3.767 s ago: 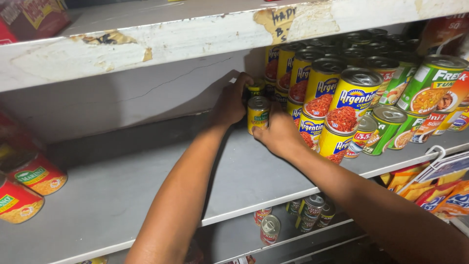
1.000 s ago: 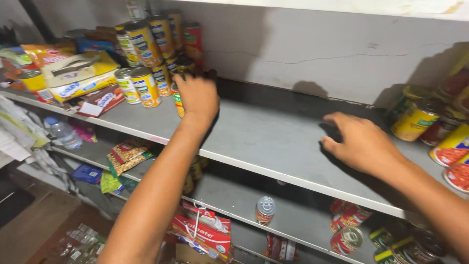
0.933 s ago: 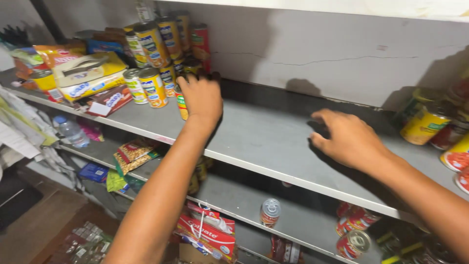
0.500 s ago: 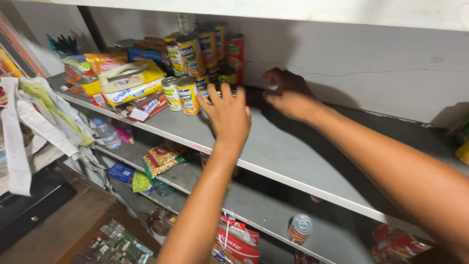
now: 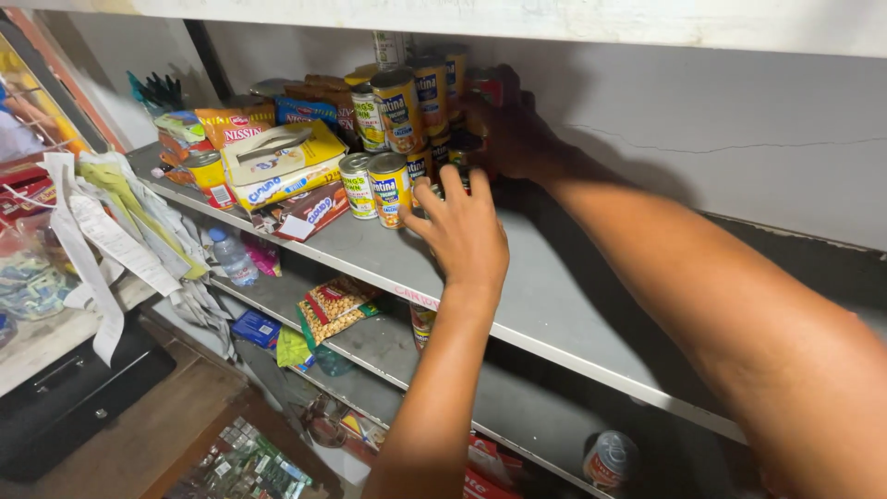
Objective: Organizing and stacking various canned food items on shelves.
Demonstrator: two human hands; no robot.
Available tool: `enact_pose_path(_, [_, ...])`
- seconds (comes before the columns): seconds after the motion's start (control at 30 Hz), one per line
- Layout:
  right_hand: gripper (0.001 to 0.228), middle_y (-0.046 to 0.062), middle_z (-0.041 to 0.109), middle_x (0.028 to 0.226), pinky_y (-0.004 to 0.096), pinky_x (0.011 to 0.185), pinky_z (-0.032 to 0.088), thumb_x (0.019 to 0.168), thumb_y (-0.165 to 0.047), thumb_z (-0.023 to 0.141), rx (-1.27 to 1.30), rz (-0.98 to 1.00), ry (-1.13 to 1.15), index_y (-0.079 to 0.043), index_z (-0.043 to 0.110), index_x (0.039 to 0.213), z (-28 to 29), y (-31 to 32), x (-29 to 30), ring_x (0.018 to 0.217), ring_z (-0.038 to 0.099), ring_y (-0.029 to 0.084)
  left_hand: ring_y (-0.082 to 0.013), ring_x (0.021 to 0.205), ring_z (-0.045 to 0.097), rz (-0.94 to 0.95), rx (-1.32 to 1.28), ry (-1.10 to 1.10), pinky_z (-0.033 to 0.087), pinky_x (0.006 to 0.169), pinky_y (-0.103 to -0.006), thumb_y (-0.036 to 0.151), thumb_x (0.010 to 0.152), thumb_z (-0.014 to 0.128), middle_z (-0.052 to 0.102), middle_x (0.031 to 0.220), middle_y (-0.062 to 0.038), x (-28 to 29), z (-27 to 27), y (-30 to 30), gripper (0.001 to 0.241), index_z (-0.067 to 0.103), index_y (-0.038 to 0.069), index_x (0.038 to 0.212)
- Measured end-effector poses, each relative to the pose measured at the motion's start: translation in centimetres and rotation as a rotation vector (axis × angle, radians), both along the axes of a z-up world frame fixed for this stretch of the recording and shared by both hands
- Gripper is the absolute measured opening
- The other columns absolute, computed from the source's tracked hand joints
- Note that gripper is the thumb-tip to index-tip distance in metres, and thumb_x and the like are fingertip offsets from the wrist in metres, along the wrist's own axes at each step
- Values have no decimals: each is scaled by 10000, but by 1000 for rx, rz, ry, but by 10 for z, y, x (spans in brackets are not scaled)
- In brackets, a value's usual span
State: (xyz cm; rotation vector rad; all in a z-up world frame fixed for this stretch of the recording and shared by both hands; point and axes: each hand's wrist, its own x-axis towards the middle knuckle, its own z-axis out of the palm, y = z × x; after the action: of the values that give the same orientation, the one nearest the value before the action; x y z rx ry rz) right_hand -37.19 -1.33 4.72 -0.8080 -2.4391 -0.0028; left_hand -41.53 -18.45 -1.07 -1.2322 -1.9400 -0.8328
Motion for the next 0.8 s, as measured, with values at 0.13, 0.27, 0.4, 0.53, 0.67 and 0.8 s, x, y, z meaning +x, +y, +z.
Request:
enact_pose_path(0.13, [722,141,453,1485,602,1115,415,742,-341,880,123,35,26,-211,585,1388,-32,26,-7,1302,412,531,-391,1242,475,-9,2,-51,365,1015,-648,166,667,860,518,1210,-109,0,5,-4,481,623,148,1086])
enact_pose_path(0.27, [489,196,494,1466,547,1101,479,792,-297,812,115,69,152,-208,676,1254,-31,12,-4,1277,480,458,-397,1212,487,5,79,-50,389,997,-626,176,647,858,514,1224,-122,-1,3,-2,496,596,108,1062])
enact_pose_path(0.4, [558,180,453,1456,547,990,511,746,-336,876,290,53,85,-228,705,1266,-22,10,6,1342,368,524,-391,1196,493,-25,129,-70,391,996,-617,237,692,848,528,1184,-127,1,4,-3,449,590,87,1026])
enact_pose_path(0.53, [545,227,340,1567,540,1010,505,679,-323,899,505,199,101,-265,744,1199,-11,13,8,1236,413,508,-360,1200,498,-29,162,-47,397,990,-589,262,737,837,545,1173,-115,0,0,0,417,594,97,1034])
enact_pose_path(0.67, [516,192,325,1502,547,973,495,658,-306,897,258,76,-71,-251,755,1151,-10,17,4,1195,409,515,-356,1191,499,-23,172,-37,400,973,-572,263,739,834,554,1170,-115,-1,1,-1,418,601,94,1042])
enact_pose_path(0.8, [302,190,309,1533,524,970,517,687,-209,883,248,112,35,-173,756,959,-11,10,5,1182,432,500,-352,1176,500,-28,163,-44,399,969,-578,257,751,828,547,1169,-117,-1,-1,-2,406,603,95,1047])
